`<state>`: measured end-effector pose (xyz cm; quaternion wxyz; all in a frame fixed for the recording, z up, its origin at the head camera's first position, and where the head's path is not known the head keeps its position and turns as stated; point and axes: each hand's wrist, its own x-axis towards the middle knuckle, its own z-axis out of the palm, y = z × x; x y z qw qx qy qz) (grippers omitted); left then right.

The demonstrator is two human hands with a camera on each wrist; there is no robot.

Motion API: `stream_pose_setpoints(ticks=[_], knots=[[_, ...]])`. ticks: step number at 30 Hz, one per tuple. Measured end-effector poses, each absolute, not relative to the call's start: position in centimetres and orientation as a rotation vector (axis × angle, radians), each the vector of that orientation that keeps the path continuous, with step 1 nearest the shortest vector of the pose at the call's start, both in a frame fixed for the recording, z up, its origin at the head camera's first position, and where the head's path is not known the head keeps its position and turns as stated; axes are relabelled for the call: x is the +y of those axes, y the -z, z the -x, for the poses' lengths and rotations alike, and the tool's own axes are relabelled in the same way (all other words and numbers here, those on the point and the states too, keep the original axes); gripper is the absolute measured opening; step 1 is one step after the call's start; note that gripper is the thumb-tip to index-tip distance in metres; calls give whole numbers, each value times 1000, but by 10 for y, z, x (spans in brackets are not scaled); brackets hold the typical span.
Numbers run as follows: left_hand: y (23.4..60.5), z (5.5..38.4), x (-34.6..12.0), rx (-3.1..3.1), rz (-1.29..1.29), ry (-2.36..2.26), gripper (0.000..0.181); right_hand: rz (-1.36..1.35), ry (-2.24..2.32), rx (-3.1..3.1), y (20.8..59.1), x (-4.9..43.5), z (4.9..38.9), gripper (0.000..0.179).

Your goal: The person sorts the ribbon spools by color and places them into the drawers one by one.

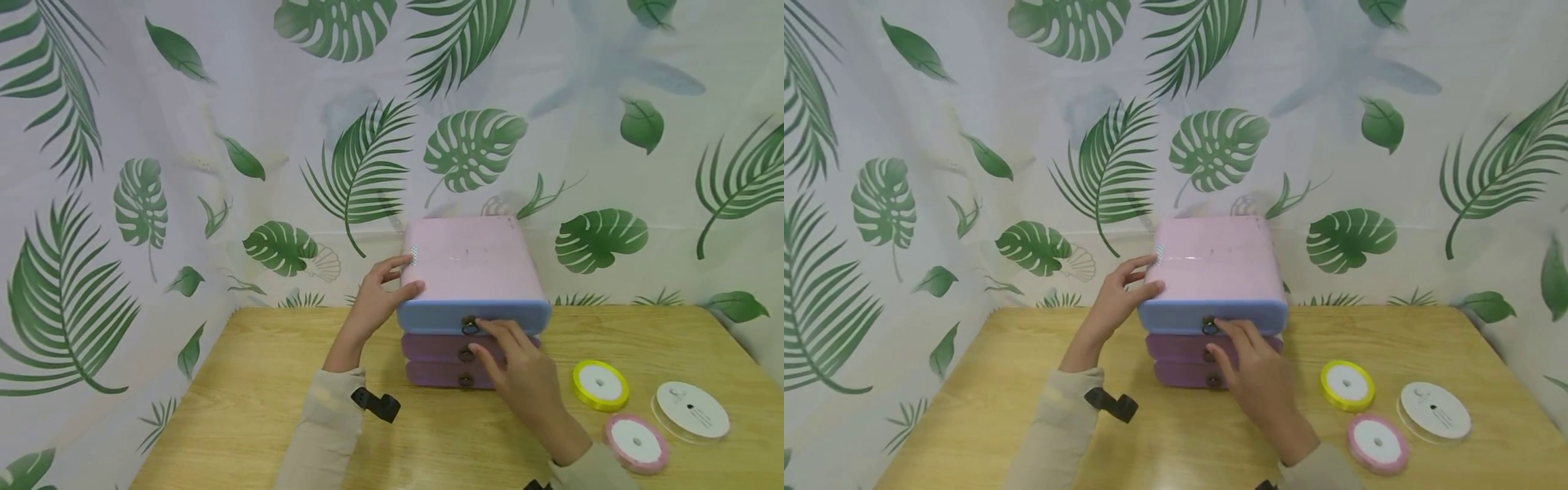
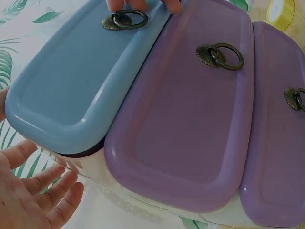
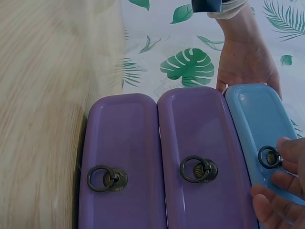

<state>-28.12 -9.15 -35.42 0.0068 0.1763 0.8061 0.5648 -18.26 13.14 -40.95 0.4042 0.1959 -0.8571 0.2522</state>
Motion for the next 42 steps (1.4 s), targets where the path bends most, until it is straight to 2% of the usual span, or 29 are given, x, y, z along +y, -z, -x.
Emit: stream_pose_setpoints(ticks=[22,42], knots=[[361,284,-95,2404,-453,-1844,56,-450,-793,-2092,408,125,185,35],[362,283,-95,2348,-418,-1886,58,-381,-1202,-2191,405,117,182,25]])
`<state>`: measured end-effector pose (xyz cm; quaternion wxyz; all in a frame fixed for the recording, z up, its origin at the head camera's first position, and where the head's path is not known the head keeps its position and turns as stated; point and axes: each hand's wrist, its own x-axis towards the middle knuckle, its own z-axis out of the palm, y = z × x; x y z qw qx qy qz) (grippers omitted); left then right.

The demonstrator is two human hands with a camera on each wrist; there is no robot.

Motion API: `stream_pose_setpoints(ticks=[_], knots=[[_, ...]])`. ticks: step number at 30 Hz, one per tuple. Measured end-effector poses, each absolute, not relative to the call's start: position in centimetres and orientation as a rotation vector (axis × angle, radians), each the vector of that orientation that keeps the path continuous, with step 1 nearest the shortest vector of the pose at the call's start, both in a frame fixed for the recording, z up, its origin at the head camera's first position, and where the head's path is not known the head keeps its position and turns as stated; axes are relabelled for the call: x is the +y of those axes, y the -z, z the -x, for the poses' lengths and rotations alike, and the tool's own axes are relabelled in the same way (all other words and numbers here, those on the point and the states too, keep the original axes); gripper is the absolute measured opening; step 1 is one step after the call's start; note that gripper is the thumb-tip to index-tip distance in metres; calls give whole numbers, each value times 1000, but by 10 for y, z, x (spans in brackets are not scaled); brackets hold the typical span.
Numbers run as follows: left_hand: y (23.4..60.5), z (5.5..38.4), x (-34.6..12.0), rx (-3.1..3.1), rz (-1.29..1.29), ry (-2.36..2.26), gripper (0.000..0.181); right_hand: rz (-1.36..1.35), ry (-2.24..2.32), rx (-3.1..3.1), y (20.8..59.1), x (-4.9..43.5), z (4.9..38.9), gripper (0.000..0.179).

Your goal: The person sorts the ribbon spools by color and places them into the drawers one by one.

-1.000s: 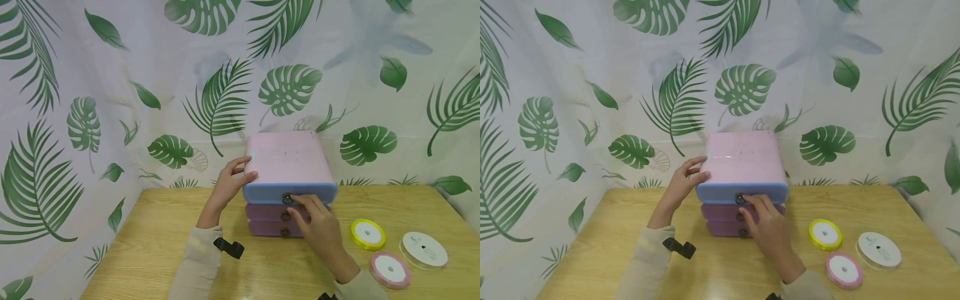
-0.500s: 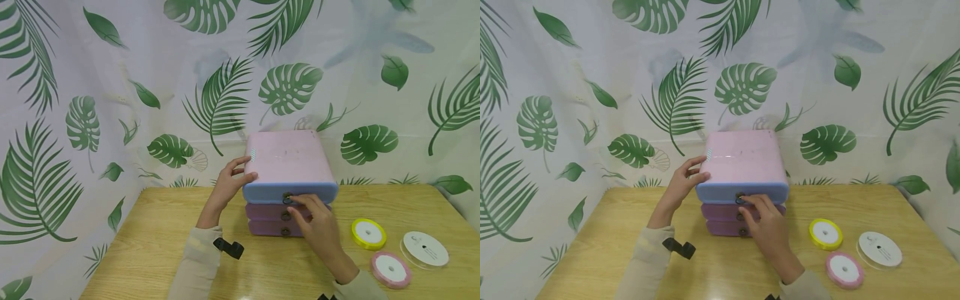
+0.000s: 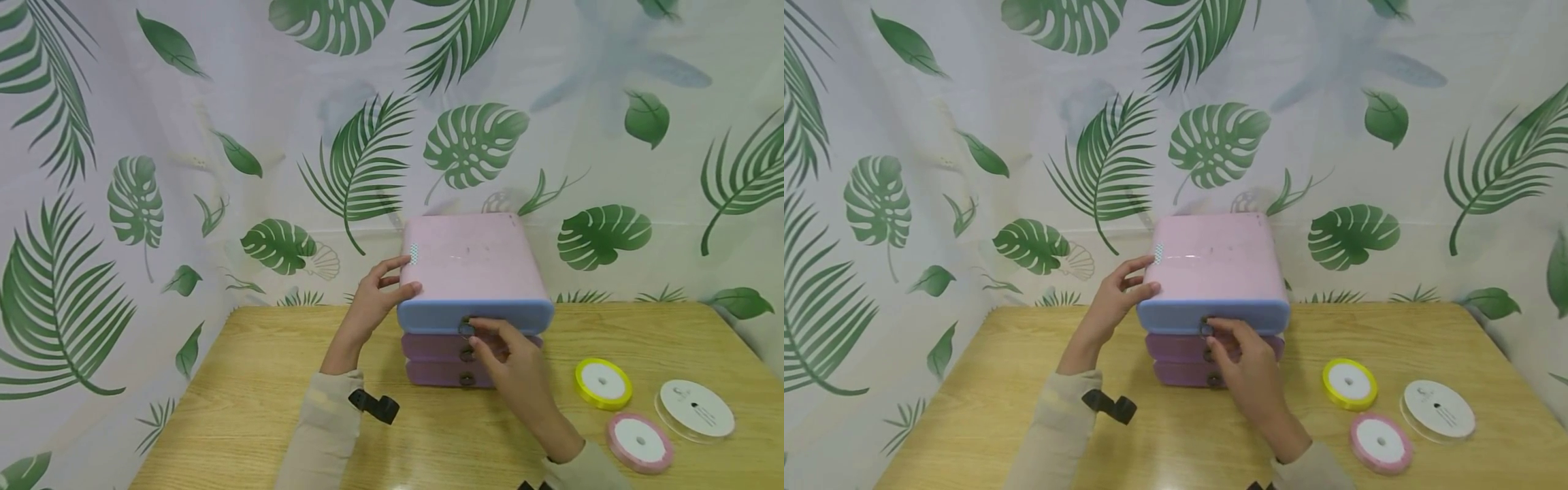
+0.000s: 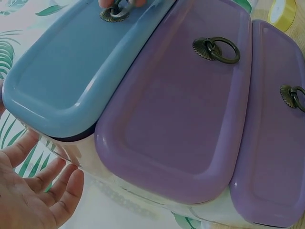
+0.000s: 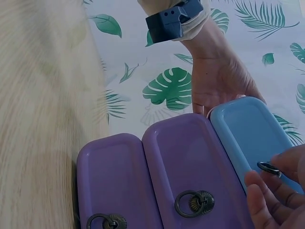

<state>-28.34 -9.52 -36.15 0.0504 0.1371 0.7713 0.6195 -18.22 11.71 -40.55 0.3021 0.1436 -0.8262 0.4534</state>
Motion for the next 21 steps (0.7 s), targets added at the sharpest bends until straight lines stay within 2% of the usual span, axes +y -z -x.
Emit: stream_pose_setpoints(ticks=[21], knots=[[362,283,-96,2325,-404,-1896,58,-358,-1534,-2280,402,116,181,22]])
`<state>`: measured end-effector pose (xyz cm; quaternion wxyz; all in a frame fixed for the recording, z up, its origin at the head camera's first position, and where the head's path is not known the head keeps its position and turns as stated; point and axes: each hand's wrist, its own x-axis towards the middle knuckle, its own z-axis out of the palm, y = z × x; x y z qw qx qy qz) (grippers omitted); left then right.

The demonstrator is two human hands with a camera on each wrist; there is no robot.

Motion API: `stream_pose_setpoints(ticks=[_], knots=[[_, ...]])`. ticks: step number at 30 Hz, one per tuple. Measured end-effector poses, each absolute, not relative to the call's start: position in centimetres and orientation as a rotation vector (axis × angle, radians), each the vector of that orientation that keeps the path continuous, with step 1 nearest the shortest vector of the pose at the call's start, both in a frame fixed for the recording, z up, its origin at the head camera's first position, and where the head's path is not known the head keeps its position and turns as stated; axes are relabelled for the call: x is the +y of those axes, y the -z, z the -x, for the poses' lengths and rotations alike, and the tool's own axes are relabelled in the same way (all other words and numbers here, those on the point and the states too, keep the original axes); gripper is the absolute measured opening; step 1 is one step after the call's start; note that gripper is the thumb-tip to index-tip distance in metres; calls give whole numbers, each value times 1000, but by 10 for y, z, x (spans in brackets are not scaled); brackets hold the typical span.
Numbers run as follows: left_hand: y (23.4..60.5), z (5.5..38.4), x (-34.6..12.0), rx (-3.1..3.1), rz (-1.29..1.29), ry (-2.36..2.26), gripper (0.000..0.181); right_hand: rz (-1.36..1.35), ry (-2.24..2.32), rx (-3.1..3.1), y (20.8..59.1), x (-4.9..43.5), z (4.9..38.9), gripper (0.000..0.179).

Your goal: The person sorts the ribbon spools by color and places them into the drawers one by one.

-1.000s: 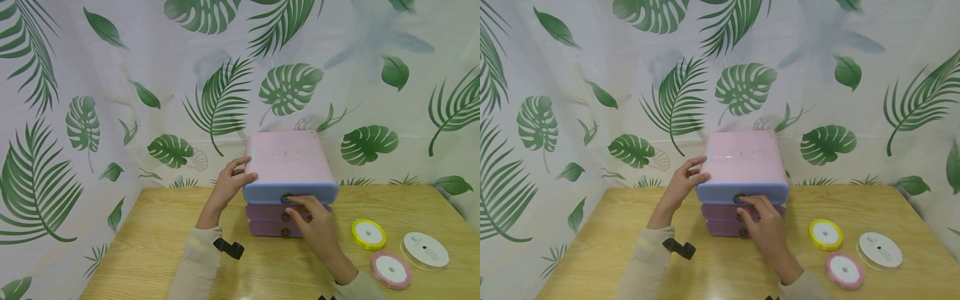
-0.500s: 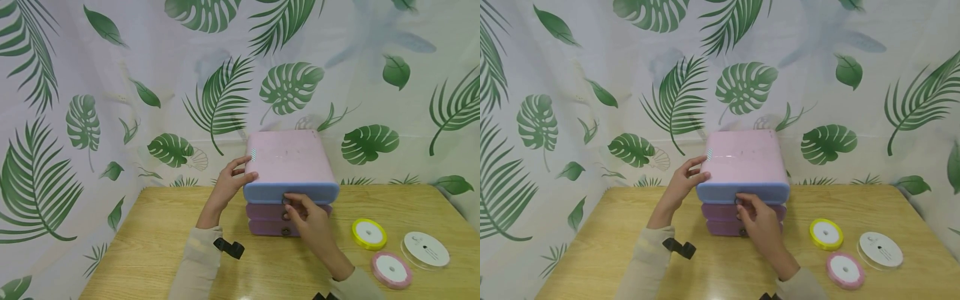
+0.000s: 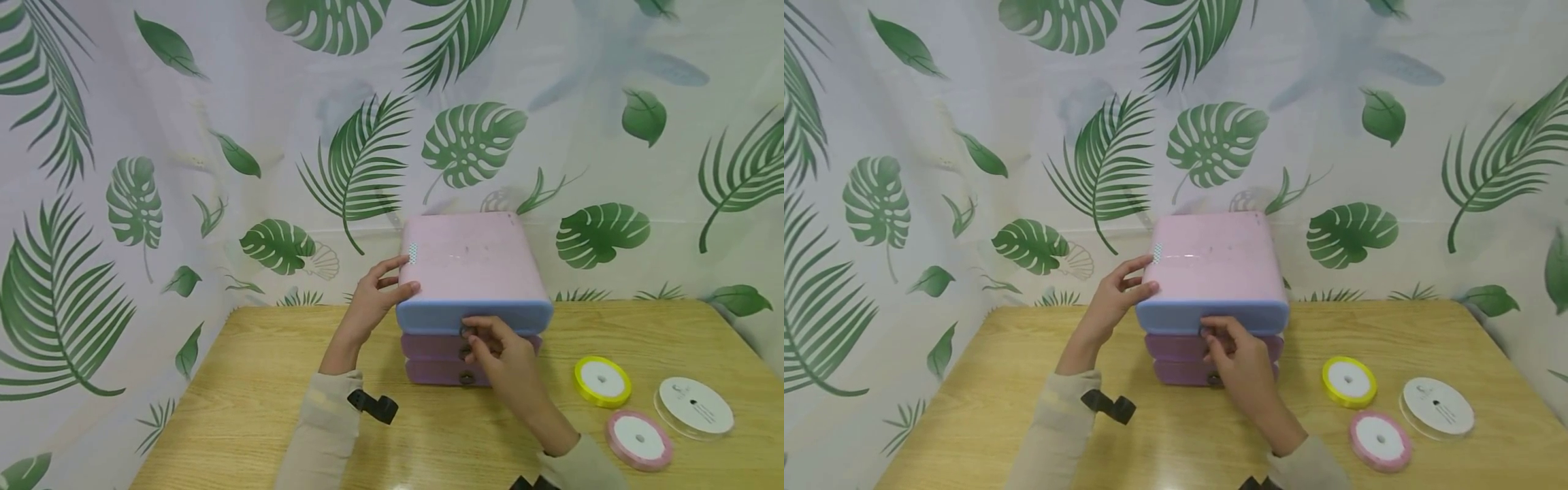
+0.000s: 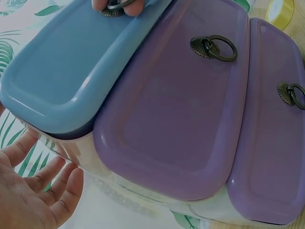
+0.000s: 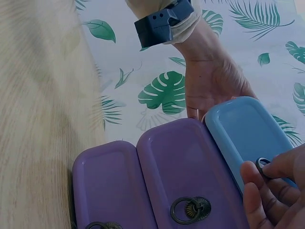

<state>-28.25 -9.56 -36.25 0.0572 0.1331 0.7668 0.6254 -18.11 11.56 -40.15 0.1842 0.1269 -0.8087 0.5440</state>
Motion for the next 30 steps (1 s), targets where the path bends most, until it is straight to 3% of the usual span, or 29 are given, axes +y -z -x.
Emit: stream_pose_setpoints(ticks=[30], knots=[[369,283,-100,2398,-516,-1799,57,-578,-1727,-2276,399,130,125,21]])
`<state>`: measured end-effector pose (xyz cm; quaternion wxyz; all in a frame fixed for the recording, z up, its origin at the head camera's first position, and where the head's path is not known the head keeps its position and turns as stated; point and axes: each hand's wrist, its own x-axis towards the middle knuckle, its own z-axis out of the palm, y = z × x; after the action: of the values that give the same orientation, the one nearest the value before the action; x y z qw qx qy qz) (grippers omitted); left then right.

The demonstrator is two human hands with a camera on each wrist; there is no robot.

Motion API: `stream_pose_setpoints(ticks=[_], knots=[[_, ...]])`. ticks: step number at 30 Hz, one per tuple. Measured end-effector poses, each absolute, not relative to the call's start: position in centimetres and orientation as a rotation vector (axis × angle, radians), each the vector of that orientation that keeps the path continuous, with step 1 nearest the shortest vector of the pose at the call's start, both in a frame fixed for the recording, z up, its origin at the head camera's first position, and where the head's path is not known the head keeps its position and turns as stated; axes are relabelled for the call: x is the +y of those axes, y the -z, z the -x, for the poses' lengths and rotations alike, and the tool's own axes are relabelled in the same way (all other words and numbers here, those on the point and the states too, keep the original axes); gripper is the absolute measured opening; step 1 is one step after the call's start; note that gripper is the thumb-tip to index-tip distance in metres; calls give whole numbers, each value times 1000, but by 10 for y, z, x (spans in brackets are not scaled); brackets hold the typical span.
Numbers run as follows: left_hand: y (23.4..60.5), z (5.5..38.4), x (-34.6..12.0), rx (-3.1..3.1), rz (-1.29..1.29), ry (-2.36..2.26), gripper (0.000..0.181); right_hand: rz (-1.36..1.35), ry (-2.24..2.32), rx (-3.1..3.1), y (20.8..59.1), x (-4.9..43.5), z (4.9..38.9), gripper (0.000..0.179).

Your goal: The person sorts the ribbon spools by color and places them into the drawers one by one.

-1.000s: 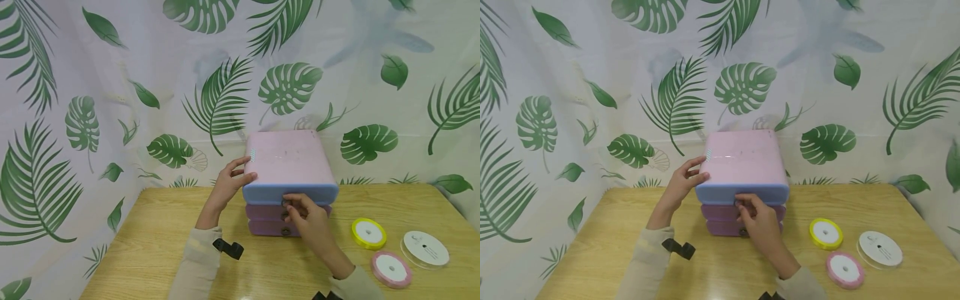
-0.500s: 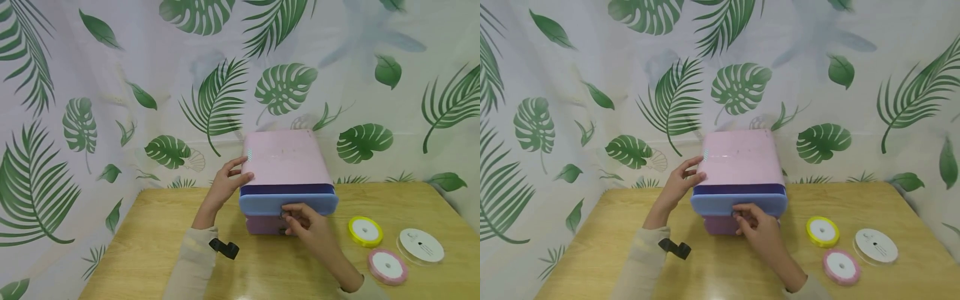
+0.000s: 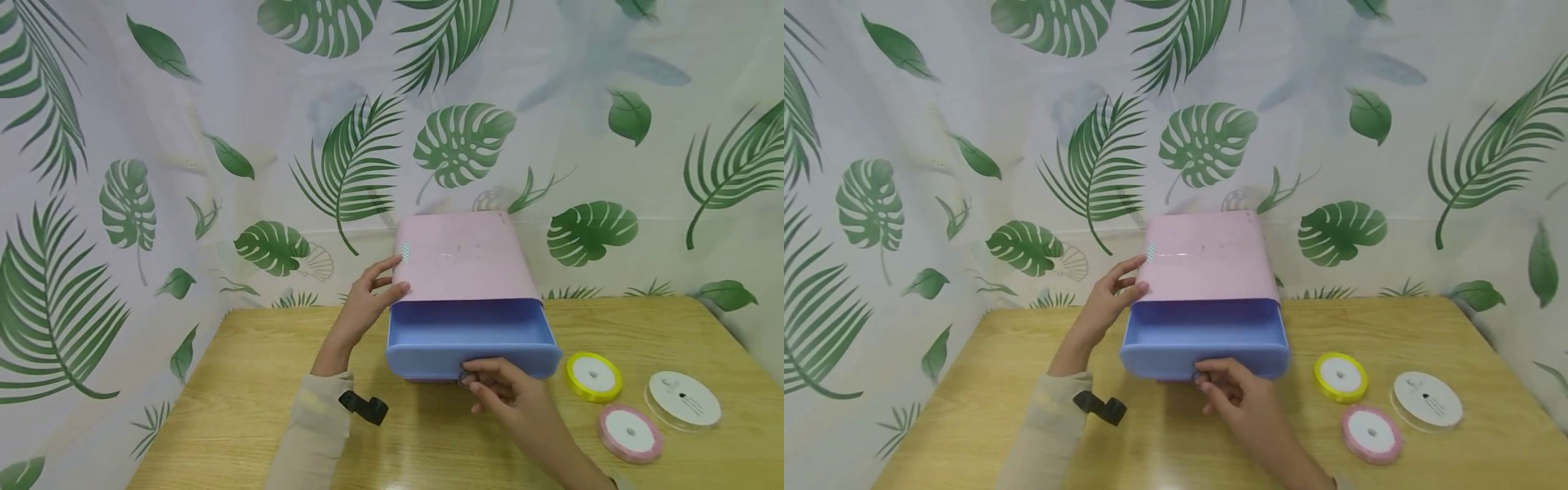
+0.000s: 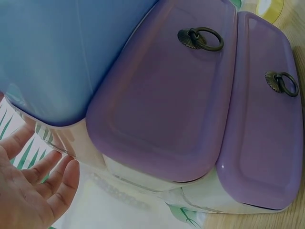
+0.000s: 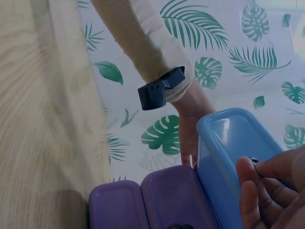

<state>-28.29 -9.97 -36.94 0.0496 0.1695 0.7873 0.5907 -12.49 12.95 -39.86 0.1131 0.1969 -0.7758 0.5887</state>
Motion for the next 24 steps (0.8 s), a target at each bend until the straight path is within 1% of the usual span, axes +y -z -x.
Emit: stream_pose_setpoints(ticks=[11,24], knots=[[368,280,-101,2399,-500,-1817,57,-496,-1739,-2406,403,127,101,23],[369,279,-100,2378,-534,-1825,58,-680,-1773,-2265,417,132,98,23]])
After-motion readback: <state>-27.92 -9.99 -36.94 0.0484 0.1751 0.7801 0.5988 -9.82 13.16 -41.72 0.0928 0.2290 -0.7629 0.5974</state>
